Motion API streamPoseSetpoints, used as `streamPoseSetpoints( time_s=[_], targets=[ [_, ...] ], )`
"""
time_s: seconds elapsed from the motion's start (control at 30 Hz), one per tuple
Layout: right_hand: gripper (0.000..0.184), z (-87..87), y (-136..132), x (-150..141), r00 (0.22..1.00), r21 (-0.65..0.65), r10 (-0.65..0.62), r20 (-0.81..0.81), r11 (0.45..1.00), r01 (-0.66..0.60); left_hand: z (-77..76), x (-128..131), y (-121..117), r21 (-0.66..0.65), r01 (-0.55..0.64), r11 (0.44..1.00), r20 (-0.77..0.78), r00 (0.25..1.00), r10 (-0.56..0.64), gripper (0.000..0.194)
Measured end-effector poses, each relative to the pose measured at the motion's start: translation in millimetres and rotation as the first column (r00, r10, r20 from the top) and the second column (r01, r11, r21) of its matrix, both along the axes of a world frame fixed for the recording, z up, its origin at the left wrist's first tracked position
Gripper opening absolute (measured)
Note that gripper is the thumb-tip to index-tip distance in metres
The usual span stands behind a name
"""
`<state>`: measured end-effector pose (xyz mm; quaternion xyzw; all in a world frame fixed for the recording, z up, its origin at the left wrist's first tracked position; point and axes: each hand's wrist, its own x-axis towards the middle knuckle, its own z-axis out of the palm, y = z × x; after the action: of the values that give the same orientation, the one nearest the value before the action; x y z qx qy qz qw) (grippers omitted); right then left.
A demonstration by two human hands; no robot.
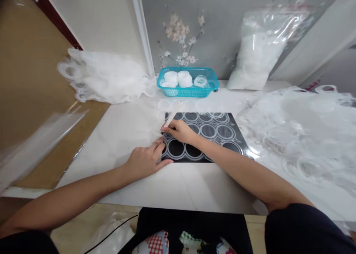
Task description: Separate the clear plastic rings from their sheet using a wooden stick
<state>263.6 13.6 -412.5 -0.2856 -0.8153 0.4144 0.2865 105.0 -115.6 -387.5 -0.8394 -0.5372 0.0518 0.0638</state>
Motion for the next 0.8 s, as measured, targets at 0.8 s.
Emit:
streamPoseSetpoints(
  time_s=[0.8],
  targets=[
    [0.027,40.7,59,4,0.743,0.397,-0.624,-0.241,0.635,0.662,-4.4,-6,2,0.003,-0.061,0.998,0.122,0.991,0.061,0.068]
  ],
)
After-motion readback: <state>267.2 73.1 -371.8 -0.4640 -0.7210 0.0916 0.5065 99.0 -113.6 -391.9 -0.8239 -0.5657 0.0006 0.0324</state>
